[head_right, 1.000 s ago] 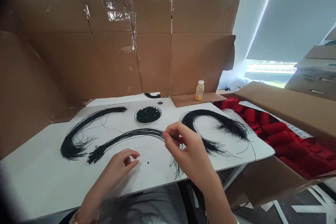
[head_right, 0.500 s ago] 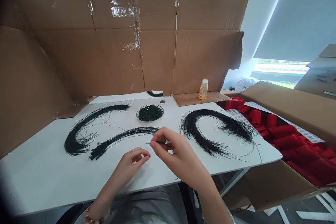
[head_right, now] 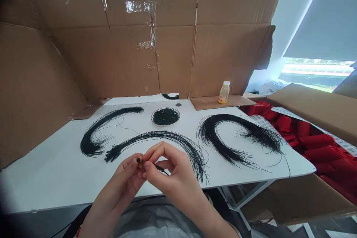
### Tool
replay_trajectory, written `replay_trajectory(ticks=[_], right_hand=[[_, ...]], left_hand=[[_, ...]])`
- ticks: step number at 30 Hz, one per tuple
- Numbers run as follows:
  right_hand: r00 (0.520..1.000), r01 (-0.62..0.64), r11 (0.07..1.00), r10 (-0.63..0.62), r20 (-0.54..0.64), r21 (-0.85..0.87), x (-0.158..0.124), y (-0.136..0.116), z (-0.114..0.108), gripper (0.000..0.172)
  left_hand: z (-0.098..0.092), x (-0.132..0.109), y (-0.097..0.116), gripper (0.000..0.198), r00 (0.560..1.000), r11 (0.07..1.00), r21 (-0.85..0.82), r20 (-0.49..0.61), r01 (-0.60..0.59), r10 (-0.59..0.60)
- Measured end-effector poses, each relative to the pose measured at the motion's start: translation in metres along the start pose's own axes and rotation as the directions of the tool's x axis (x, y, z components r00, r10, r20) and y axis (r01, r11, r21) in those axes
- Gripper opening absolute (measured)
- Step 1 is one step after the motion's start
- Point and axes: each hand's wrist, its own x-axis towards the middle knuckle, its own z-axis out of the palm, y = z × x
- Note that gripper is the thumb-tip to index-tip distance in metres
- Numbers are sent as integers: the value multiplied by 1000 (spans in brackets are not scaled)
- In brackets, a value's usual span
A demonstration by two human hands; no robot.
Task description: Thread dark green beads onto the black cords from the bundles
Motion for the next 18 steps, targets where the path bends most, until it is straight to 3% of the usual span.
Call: replay_trajectory(ticks=[18], right_hand=[[1000,5,998,-7,-26,-64,-3,-3,1,16]], left_hand=[[10,-4,2,27,994,998,65,-105,15,-8]])
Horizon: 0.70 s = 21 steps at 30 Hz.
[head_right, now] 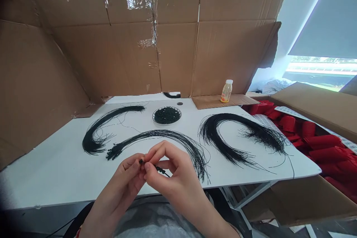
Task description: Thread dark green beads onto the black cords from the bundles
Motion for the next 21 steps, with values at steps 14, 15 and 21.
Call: replay_trajectory(ticks=[14,15,21], right_hand=[[994,105,975,-108,-4,-195,-1,1,1,19],[994,107,974,-110,-5,-199,-1,1,1,19],[992,126,969,-128,1,-212,-2,0,2,21]], left_hand=[[-3,-7,7,13,963,874,419,5,-245,268],[-3,-7,7,13,963,875,417,8,-247,269],[-4,-8,6,10,958,866,418,41,-274,284]])
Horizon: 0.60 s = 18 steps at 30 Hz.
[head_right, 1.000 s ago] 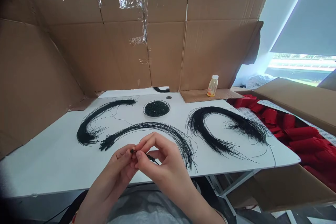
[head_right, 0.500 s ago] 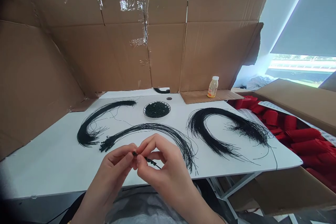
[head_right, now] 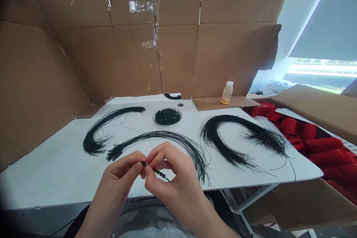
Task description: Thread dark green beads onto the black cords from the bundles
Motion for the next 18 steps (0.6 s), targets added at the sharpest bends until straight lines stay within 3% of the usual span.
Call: replay_trajectory(ticks=[12,18], right_hand=[[999,2,998,2,51,-66,2,-1,-6,16],[997,58,983,-49,59,-173,6,0,-11,12]], left_hand=[[-5,1,1,5,999,995,85,8,-50,50],[-10,2,1,7,989,977,156,15,-149,148]])
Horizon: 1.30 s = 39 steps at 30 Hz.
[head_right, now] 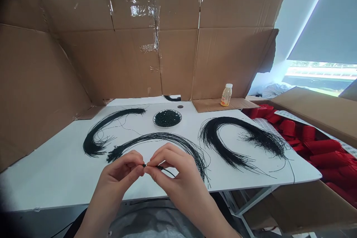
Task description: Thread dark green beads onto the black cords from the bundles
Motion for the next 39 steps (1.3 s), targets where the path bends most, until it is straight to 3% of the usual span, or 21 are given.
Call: replay_trajectory(ticks=[4,7,11,14,17,22,26,31,35,39], right_hand=[[1000,25,999,-26,-12,-30,1,2,0,11],[1000,-10,996,10,-2,-85,0,2,0,10],[983,-177,979,182,37,-100,-1,3,1,12],[932,-334,943,330,150,2,-1,5,0,12],[880,-423,899,377,288,113,1,9,-3,14],[858,-436,889,365,362,138,3,14,-10,23],[857,-429,897,367,361,105,4,12,-15,25],[899,-367,924,324,293,103,7,11,-17,26],[905,-374,919,330,268,129,8,15,-19,26],[903,-392,901,338,266,186,11,18,-23,26]], left_hand=[[-1,-1,1,11,998,999,32,54,-12,10],[0,-2,2,11,999,995,97,32,-36,33],[3,-1,3,14,999,973,226,-17,-45,50],[5,-1,3,16,999,975,221,-34,5,3],[5,-2,2,18,995,979,185,-73,79,-67],[4,0,5,19,959,983,78,-243,167,-144],[4,0,8,18,942,985,19,-296,174,-161],[4,-1,10,18,945,985,37,-292,166,-148],[4,-1,8,18,958,986,42,-245,161,-147],[0,1,3,11,986,998,12,-153,62,-59]])
